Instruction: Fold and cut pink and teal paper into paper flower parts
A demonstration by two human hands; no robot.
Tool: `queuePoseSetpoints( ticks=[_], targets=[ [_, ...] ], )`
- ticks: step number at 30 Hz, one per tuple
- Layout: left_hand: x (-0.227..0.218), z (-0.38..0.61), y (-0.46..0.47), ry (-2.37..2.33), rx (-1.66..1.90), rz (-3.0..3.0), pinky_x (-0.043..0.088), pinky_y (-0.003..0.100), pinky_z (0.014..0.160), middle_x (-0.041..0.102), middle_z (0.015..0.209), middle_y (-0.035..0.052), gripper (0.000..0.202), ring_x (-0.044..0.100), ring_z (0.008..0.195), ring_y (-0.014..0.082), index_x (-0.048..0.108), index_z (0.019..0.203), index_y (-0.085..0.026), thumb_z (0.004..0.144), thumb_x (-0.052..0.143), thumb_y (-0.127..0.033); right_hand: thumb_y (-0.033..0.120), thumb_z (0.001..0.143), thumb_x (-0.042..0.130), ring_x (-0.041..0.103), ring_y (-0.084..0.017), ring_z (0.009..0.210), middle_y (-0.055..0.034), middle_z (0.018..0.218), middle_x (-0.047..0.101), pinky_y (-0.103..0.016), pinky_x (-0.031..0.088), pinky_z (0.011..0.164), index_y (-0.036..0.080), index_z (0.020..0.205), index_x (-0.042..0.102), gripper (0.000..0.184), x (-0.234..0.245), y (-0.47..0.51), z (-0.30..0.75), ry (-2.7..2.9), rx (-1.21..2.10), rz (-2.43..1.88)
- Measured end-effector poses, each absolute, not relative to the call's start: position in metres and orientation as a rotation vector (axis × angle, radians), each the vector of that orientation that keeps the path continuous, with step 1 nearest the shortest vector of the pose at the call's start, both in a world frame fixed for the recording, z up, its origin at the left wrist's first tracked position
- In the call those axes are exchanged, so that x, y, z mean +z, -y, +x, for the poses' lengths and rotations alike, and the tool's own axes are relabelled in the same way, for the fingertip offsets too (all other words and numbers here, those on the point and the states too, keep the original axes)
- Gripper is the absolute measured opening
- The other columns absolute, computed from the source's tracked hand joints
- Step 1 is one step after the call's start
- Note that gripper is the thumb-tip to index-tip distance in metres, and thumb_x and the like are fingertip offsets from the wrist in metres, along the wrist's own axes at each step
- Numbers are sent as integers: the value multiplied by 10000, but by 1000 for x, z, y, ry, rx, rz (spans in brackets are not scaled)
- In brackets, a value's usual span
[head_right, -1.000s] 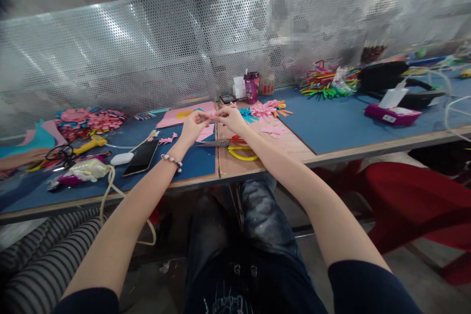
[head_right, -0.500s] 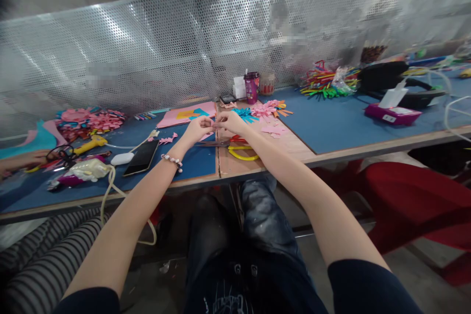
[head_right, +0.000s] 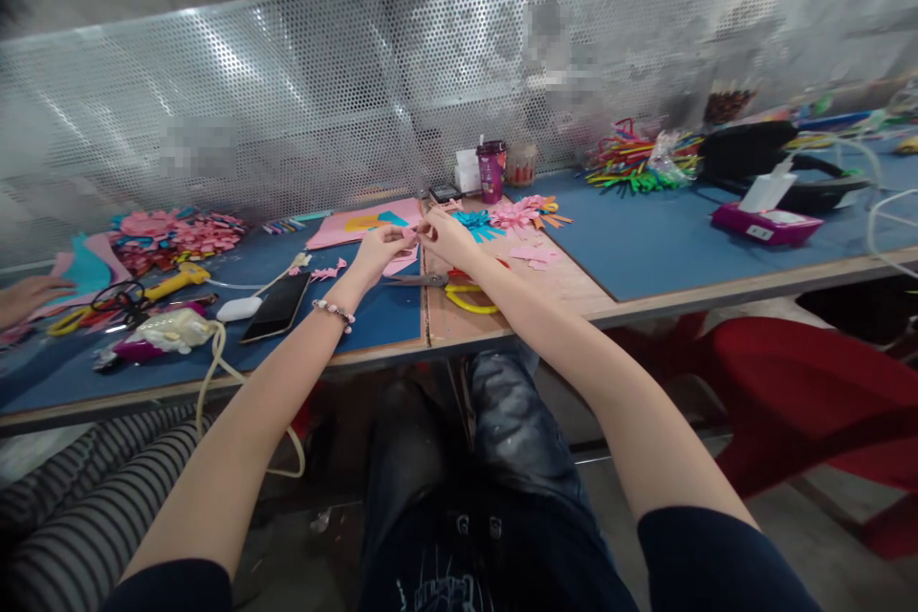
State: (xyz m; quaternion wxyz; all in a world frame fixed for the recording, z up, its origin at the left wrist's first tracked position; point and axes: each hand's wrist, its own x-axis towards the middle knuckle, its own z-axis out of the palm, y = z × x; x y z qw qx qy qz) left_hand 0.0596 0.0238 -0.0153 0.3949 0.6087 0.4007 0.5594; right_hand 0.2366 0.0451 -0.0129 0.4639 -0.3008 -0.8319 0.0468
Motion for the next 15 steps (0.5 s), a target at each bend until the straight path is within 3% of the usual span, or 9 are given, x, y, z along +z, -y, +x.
queuePoseSetpoints(
  ticks=[15],
  targets=[
    [-14,62,-18,-933,1403,1578,555,358,821,710,793,39,324,673,773,159,619,786,-146,590,845,-272,174,860,591,541,-177,762,-57,884,610,-296,413,735,169,869,627,37,-17,-50,237,2066,-4,-748]
  ],
)
